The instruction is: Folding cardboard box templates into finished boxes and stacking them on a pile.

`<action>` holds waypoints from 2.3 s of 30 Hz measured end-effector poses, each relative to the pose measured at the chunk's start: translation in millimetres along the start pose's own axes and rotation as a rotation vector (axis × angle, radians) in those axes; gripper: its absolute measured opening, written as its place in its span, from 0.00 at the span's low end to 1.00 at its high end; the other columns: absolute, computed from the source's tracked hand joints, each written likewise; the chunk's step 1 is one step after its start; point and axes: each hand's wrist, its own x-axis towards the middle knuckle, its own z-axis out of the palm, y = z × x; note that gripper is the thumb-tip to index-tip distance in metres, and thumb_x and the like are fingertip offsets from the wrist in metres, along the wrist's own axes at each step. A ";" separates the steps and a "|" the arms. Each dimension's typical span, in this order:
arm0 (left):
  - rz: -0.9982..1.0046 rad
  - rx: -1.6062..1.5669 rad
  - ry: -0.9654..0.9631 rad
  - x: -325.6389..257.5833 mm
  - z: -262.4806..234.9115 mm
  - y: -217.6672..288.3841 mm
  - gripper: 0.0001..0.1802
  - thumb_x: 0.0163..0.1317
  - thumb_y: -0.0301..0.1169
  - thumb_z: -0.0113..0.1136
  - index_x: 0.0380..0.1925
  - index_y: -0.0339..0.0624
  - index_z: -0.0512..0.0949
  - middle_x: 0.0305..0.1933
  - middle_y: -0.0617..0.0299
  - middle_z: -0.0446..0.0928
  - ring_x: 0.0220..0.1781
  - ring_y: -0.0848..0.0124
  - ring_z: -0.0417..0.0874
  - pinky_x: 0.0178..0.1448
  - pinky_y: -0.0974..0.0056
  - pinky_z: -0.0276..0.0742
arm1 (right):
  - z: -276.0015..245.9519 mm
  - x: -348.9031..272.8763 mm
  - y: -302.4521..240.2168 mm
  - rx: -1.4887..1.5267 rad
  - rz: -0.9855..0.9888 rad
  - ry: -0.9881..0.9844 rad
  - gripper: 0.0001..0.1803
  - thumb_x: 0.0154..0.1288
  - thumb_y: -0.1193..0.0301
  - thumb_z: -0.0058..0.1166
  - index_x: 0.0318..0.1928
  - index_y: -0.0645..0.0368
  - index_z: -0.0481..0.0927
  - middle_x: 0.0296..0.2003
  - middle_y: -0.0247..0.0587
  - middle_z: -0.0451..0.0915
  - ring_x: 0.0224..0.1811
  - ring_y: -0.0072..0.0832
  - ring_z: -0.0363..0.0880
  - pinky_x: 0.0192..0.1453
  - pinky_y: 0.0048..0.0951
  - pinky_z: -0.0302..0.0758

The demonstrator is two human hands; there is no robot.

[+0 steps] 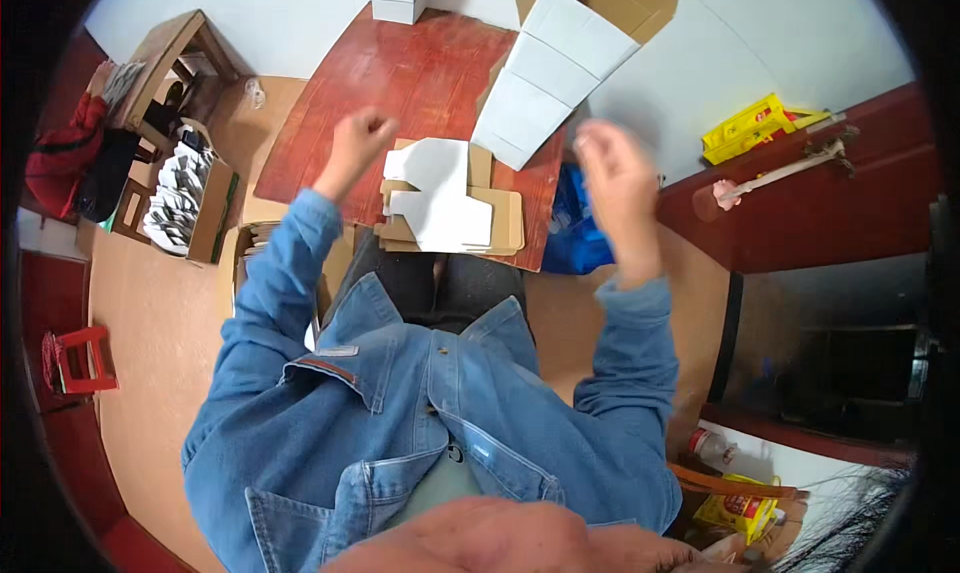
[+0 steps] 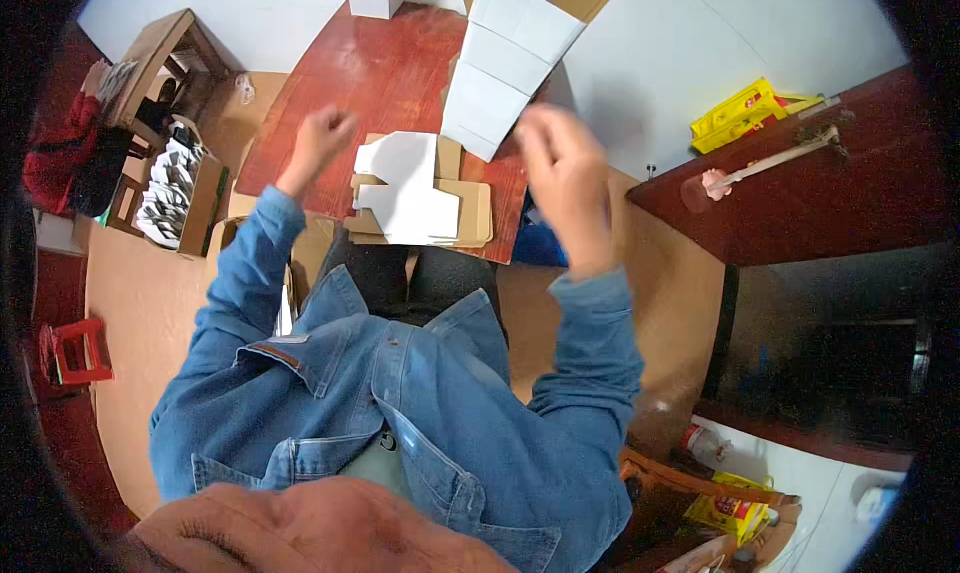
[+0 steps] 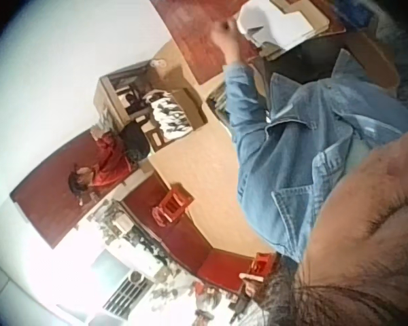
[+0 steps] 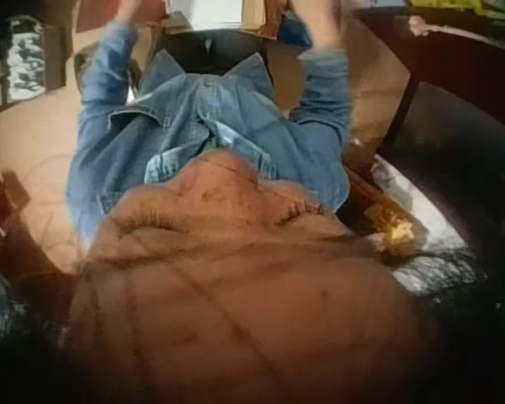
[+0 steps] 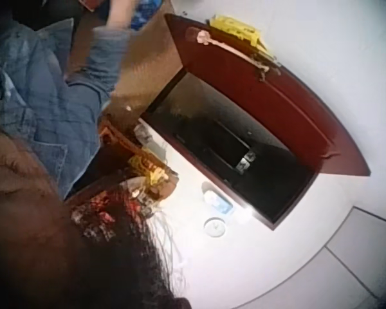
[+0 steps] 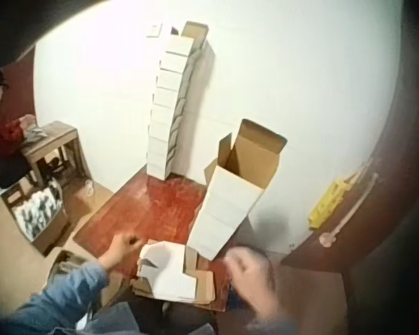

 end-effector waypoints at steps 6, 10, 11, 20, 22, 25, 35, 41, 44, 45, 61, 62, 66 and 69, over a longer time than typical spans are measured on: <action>-0.183 -0.171 -0.126 -135.8 51.2 -60.0 0.20 0.56 0.38 0.75 0.38 0.31 0.83 0.32 0.51 0.84 0.32 0.61 0.84 0.39 0.57 0.80 | 148.1 -121.5 121.4 -0.086 0.351 -0.428 0.21 0.66 0.57 0.65 0.44 0.64 0.82 0.35 0.60 0.84 0.40 0.56 0.84 0.47 0.51 0.79; -0.196 -0.027 -0.019 -163.6 53.3 -62.6 0.31 0.54 0.40 0.78 0.51 0.33 0.76 0.44 0.45 0.81 0.44 0.57 0.83 0.50 0.56 0.79 | 203.4 -138.6 106.2 0.248 0.529 -0.433 0.26 0.66 0.56 0.66 0.47 0.70 0.78 0.46 0.66 0.84 0.49 0.53 0.84 0.54 0.44 0.78; -0.237 -0.081 -0.012 -167.0 51.5 -67.5 0.32 0.55 0.41 0.77 0.52 0.33 0.75 0.43 0.46 0.82 0.44 0.56 0.83 0.50 0.56 0.79 | 209.7 -138.6 101.1 0.371 0.513 -0.442 0.24 0.67 0.60 0.64 0.50 0.70 0.78 0.44 0.59 0.85 0.47 0.43 0.85 0.54 0.39 0.78; -0.340 -0.842 -0.074 -151.7 -51.3 -12.2 0.18 0.78 0.40 0.57 0.57 0.39 0.77 0.43 0.69 0.81 0.43 0.78 0.81 0.49 0.70 0.76 | 154.5 -125.9 53.9 1.333 0.760 -0.202 0.16 0.78 0.69 0.53 0.59 0.65 0.76 0.54 0.42 0.83 0.54 0.28 0.83 0.61 0.33 0.78; -0.247 -0.846 -0.084 -150.3 -64.0 -1.3 0.24 0.72 0.39 0.65 0.60 0.37 0.75 0.50 0.65 0.80 0.47 0.77 0.81 0.51 0.69 0.77 | 143.7 -127.0 50.9 1.377 0.744 -0.199 0.19 0.78 0.66 0.55 0.62 0.65 0.75 0.55 0.40 0.82 0.57 0.28 0.82 0.63 0.33 0.77; 0.048 -0.606 -0.071 -148.4 -73.3 26.8 0.34 0.61 0.40 0.76 0.62 0.37 0.74 0.58 0.59 0.77 0.55 0.68 0.79 0.58 0.62 0.77 | 141.1 -136.1 53.9 1.438 0.806 -0.210 0.23 0.78 0.65 0.56 0.65 0.65 0.74 0.57 0.40 0.82 0.59 0.29 0.80 0.65 0.32 0.74; 0.675 0.175 -0.040 -137.1 -86.2 89.8 0.18 0.43 0.31 0.75 0.38 0.55 0.84 0.43 0.70 0.79 0.54 0.61 0.78 0.62 0.54 0.71 | 141.2 -155.6 52.8 1.438 0.884 -0.410 0.24 0.78 0.68 0.54 0.68 0.66 0.70 0.59 0.42 0.81 0.61 0.30 0.79 0.67 0.31 0.74; 0.836 0.377 -0.205 -130.4 -109.6 124.6 0.13 0.53 0.32 0.62 0.41 0.51 0.83 0.41 0.68 0.77 0.46 0.66 0.79 0.60 0.54 0.72 | 93.5 -114.0 17.3 0.806 0.302 -0.471 0.32 0.69 0.64 0.65 0.69 0.62 0.70 0.66 0.45 0.75 0.69 0.34 0.73 0.69 0.35 0.72; 0.878 0.426 -0.302 -132.8 -105.1 135.9 0.14 0.52 0.33 0.62 0.42 0.49 0.82 0.43 0.66 0.77 0.48 0.66 0.79 0.60 0.54 0.72 | 70.1 -93.6 -39.5 0.538 0.022 -0.518 0.32 0.67 0.66 0.66 0.67 0.63 0.71 0.65 0.51 0.75 0.67 0.41 0.75 0.67 0.37 0.74; 0.892 0.428 -0.322 -134.1 -101.9 137.2 0.15 0.52 0.34 0.62 0.42 0.48 0.82 0.44 0.66 0.76 0.49 0.66 0.79 0.59 0.55 0.72 | 72.0 -93.3 -49.6 0.350 -0.149 -0.519 0.31 0.66 0.66 0.65 0.66 0.64 0.72 0.63 0.55 0.76 0.64 0.45 0.79 0.65 0.39 0.77; 0.442 0.152 -0.572 -163.3 -104.9 113.9 0.16 0.72 0.40 0.58 0.51 0.42 0.80 0.39 0.56 0.83 0.40 0.57 0.84 0.52 0.56 0.77 | 122.9 -133.3 -17.2 0.094 0.200 -0.327 0.09 0.75 0.72 0.48 0.46 0.63 0.79 0.30 0.60 0.83 0.33 0.55 0.85 0.36 0.53 0.77; 0.295 -0.018 -0.602 -163.7 -101.2 115.0 0.18 0.76 0.42 0.56 0.53 0.38 0.79 0.40 0.53 0.85 0.39 0.55 0.86 0.50 0.55 0.79 | 123.5 -134.6 -9.3 -0.003 0.117 -0.324 0.07 0.73 0.72 0.50 0.43 0.62 0.78 0.28 0.56 0.81 0.32 0.53 0.84 0.35 0.51 0.77; 0.105 0.034 -0.758 -140.5 -95.0 144.6 0.18 0.82 0.34 0.44 0.54 0.31 0.77 0.37 0.47 0.85 0.45 0.61 0.89 0.47 0.59 0.82 | 128.2 -138.2 5.5 -0.171 -0.121 -0.293 0.07 0.64 0.71 0.54 0.33 0.62 0.77 0.23 0.48 0.78 0.27 0.48 0.82 0.32 0.47 0.78; 0.112 -0.230 -0.875 -132.2 -84.3 136.0 0.14 0.80 0.27 0.45 0.50 0.28 0.78 0.42 0.44 0.84 0.47 0.63 0.88 0.50 0.62 0.81 | 110.1 -135.4 -14.4 -0.037 0.016 -0.220 0.08 0.62 0.71 0.55 0.32 0.65 0.78 0.23 0.57 0.81 0.28 0.54 0.84 0.35 0.51 0.78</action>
